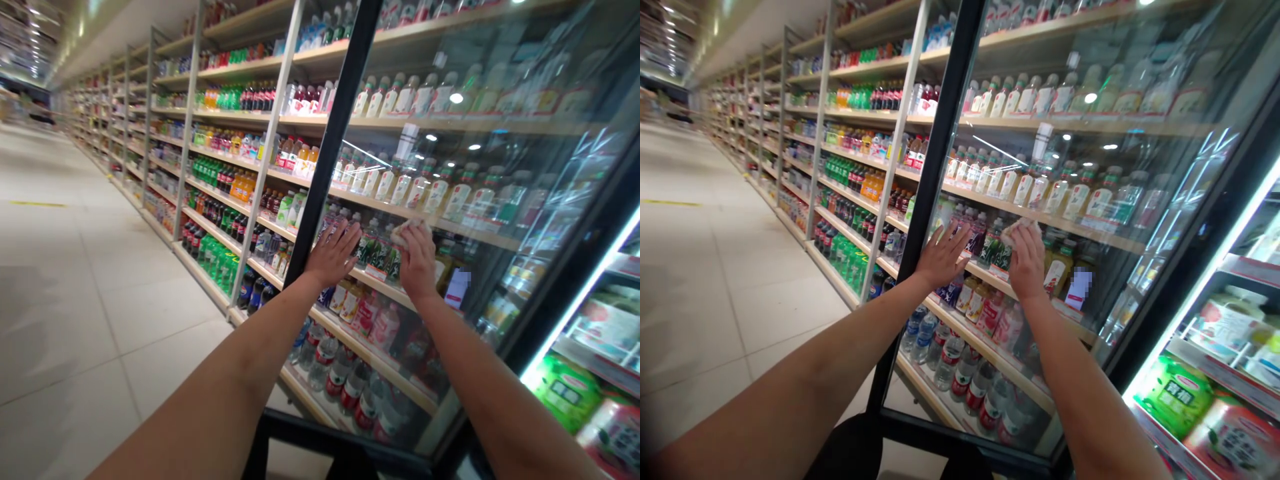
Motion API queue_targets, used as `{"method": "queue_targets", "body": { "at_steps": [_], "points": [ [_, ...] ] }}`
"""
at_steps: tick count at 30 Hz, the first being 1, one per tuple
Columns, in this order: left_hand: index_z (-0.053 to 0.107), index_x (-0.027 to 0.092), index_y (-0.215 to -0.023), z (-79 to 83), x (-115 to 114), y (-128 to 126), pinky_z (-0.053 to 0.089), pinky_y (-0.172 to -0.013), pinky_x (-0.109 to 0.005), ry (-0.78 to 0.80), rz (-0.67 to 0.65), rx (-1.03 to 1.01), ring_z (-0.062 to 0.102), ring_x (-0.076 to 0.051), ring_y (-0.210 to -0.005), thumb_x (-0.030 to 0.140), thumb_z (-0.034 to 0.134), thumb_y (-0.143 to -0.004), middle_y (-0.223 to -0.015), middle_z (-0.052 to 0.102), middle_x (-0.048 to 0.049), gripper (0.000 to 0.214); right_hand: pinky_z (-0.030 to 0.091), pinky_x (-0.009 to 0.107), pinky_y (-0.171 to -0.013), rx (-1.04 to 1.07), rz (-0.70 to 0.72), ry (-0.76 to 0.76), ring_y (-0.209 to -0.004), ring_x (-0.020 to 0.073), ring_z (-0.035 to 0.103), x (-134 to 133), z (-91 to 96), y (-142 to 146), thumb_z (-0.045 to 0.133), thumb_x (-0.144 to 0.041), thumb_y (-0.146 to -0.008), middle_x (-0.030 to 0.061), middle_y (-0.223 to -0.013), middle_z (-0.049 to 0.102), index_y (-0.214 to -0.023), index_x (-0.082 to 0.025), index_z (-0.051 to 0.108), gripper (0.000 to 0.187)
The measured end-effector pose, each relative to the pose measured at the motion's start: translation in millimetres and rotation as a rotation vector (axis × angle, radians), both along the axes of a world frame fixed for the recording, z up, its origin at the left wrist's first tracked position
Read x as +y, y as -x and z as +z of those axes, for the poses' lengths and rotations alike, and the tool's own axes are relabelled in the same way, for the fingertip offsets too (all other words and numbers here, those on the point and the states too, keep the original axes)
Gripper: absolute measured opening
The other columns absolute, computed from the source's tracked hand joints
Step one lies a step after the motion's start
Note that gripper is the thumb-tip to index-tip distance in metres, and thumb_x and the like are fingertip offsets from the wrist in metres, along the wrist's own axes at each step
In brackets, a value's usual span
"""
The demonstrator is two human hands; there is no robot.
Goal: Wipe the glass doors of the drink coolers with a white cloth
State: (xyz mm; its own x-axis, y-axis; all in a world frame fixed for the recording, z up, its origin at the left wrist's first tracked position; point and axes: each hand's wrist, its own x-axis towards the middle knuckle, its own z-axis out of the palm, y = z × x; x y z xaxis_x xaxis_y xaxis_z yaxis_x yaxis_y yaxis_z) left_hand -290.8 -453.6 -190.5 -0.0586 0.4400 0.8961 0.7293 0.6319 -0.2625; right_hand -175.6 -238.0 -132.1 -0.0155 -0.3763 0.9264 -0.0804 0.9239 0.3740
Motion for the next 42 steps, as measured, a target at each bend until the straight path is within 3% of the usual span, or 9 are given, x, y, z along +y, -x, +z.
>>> {"method": "queue_targets", "body": {
  "at_steps": [3,7,10,15,24,28,33,37,42],
  "points": [
    [0.024,0.013,-0.160,-0.1,0,0,0.014,-0.128,-0.052,0.000,0.001,-0.004,0.011,-0.028,-0.156,0.039,0.041,-0.104,-0.166,0.024,-0.0073,0.064,0.041,0.050,-0.119,-0.054,0.007,-0.048,-0.141,0.0243,0.047,3,-0.6,-1,0.043,-0.020,-0.102,0.0120,-0.138,0.062,-0.136,-0.019,0.059,0.038],
    [0.025,0.015,-0.160,-0.2,0,0,0.014,-0.128,-0.051,-0.001,0.003,-0.020,0.011,-0.028,-0.156,0.040,0.043,-0.103,-0.165,0.026,-0.0074,0.065,0.037,0.056,-0.120,0.022,0.028,0.077,-0.144,0.0262,0.043,8,23.7,2,0.041,-0.024,-0.102,0.0140,-0.141,0.058,-0.137,-0.019,0.058,0.039],
    [0.024,0.015,-0.160,-0.2,0,0,0.013,-0.128,-0.052,-0.002,0.000,-0.021,0.011,-0.028,-0.156,0.040,0.042,-0.103,-0.166,0.025,-0.0071,0.065,0.038,0.059,-0.119,0.109,0.037,0.129,-0.142,0.0275,0.044,0,25.8,10,0.041,-0.024,-0.102,0.0149,-0.141,0.057,-0.138,-0.018,0.057,0.040],
    [0.025,0.013,-0.160,-0.8,0,1,0.014,-0.128,-0.053,-0.005,-0.008,-0.001,0.012,-0.030,-0.156,0.040,0.041,-0.104,-0.166,0.023,-0.0073,0.064,0.041,0.054,-0.119,0.006,0.031,-0.013,-0.141,0.0254,0.046,-19,18.9,18,0.039,-0.019,-0.101,0.0109,-0.139,0.061,-0.137,-0.020,0.058,0.040],
    [0.026,0.013,-0.160,-1.9,-1,1,0.015,-0.128,-0.053,-0.012,-0.012,0.007,0.012,-0.029,-0.156,0.039,0.041,-0.104,-0.165,0.026,-0.0077,0.063,0.035,0.056,-0.122,-0.014,0.040,0.062,-0.146,0.0260,0.038,-32,61.1,28,0.037,-0.019,-0.101,0.0089,-0.143,0.054,-0.140,-0.022,0.055,0.043],
    [0.027,0.013,-0.159,-0.9,-1,0,0.015,-0.128,-0.053,-0.008,-0.003,0.000,0.013,-0.030,-0.156,0.040,0.042,-0.104,-0.165,0.026,-0.0083,0.064,0.038,0.053,-0.120,0.040,0.022,0.078,-0.142,0.0257,0.043,-15,72.8,23,0.038,-0.016,-0.099,0.0105,-0.142,0.056,-0.136,-0.018,0.058,0.041],
    [0.026,0.014,-0.160,0.1,0,0,0.016,-0.128,-0.051,0.002,0.019,0.004,0.012,-0.029,-0.156,0.040,0.045,-0.103,-0.165,0.026,-0.0084,0.066,0.035,0.052,-0.120,0.232,0.021,0.300,-0.138,0.0262,0.045,30,93.2,6,0.038,-0.020,-0.099,0.0159,-0.137,0.058,-0.129,-0.011,0.061,0.039],
    [0.026,0.014,-0.160,0.4,0,0,0.016,-0.128,-0.050,0.006,0.024,0.001,0.012,-0.029,-0.156,0.041,0.044,-0.103,-0.165,0.026,-0.0074,0.065,0.036,0.055,-0.120,0.235,0.032,0.320,-0.138,0.0255,0.047,37,73.7,-2,0.044,-0.020,-0.098,0.0145,-0.138,0.059,-0.130,-0.012,0.062,0.038],
    [0.026,0.013,-0.160,0.8,0,0,0.015,-0.128,-0.051,-0.005,0.008,-0.001,0.012,-0.029,-0.156,0.040,0.042,-0.104,-0.165,0.026,-0.0072,0.064,0.038,0.055,-0.120,0.007,0.042,0.076,-0.144,0.0255,0.043,19,-10.6,-10,0.046,-0.018,-0.100,0.0122,-0.141,0.059,-0.137,-0.020,0.060,0.040]
  ]
}}
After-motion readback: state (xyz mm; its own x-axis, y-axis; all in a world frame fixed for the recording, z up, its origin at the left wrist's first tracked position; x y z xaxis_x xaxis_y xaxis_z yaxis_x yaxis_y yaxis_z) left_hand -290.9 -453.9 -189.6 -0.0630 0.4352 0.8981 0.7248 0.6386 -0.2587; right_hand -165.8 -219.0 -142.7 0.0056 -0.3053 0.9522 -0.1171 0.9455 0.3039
